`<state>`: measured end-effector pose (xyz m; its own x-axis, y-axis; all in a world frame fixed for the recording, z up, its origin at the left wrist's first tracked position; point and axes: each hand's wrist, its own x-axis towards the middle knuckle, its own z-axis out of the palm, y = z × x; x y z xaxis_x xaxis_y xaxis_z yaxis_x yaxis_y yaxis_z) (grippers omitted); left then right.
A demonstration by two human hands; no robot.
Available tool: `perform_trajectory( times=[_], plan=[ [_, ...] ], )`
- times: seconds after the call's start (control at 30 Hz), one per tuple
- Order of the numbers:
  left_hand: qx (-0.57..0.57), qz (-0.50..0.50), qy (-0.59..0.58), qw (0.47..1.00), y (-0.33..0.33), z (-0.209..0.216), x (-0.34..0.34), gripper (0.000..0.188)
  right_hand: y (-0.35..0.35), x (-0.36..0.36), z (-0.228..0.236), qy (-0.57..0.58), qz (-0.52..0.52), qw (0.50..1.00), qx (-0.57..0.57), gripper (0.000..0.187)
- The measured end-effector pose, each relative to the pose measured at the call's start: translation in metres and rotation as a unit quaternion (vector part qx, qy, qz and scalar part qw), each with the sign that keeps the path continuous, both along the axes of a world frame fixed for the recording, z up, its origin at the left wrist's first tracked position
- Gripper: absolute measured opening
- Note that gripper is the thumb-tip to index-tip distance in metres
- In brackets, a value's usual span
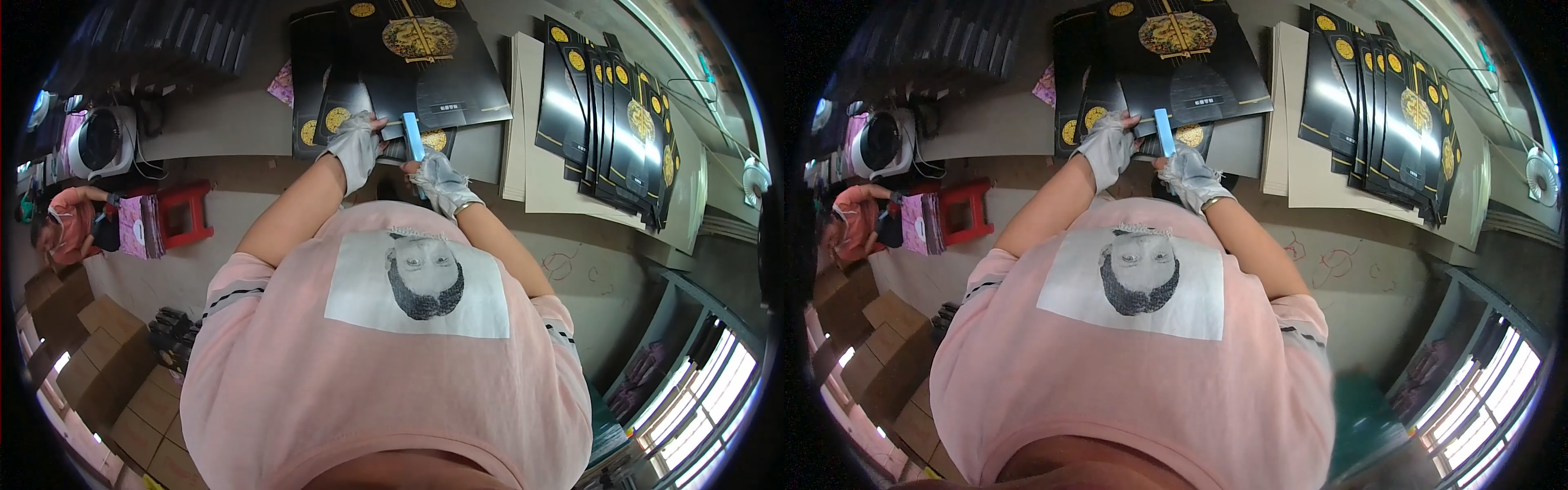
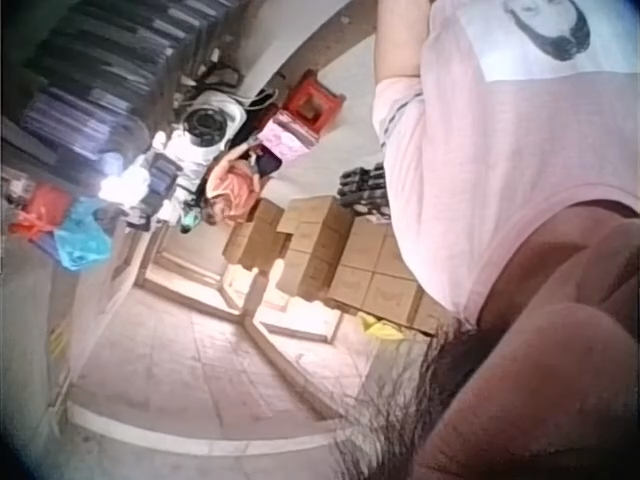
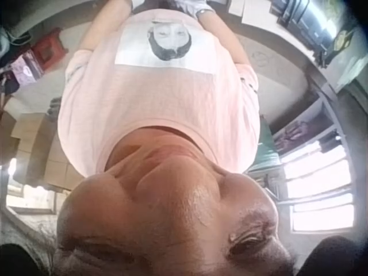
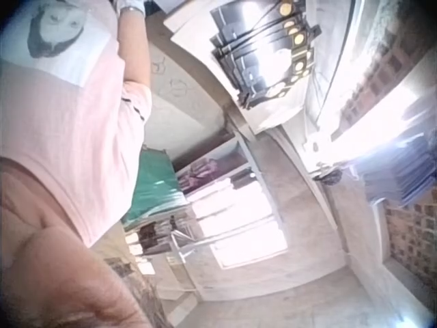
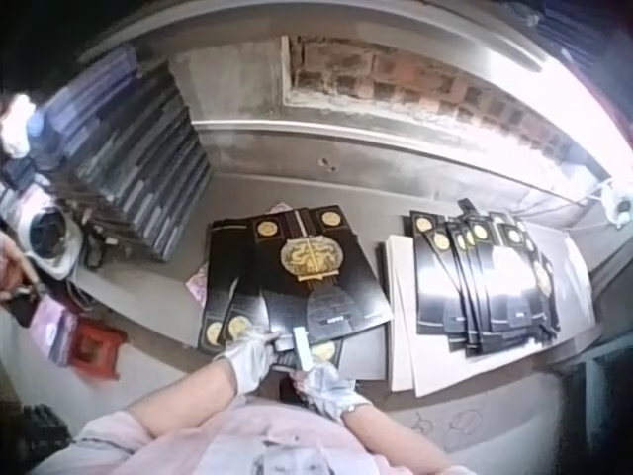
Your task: Applying blue adhesive tape to the edges of flat black folder-like packages using a handheld applicator.
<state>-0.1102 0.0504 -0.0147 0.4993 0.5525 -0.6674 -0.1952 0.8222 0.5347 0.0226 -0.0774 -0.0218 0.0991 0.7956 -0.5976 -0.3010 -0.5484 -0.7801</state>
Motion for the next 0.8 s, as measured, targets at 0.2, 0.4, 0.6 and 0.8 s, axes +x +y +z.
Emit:
perform_trajectory(
  times=[0.2,0.4,0.6,0.8],
  plan=[
    [-0.027,-0.036,-0.016,0.999,0.020,-0.019,0.000,0.019,-0.011,0.015,-0.018,0.125,-0.005,0.991,0.037,0.015],
    [0.209,-0.061,-0.008,0.976,0.033,0.005,0.019,0.042,-0.019,0.032,0.043,-0.318,0.101,0.913,0.235,0.035],
    [0.250,-0.161,0.013,0.955,0.044,-0.012,0.079,0.041,-0.096,0.053,0.095,-0.128,-0.151,0.973,0.115,0.036],
    [0.485,-0.405,0.132,0.764,-0.004,0.049,0.170,0.061,-0.116,0.077,0.083,0.043,-0.525,0.842,0.115,0.050]
  ],
)
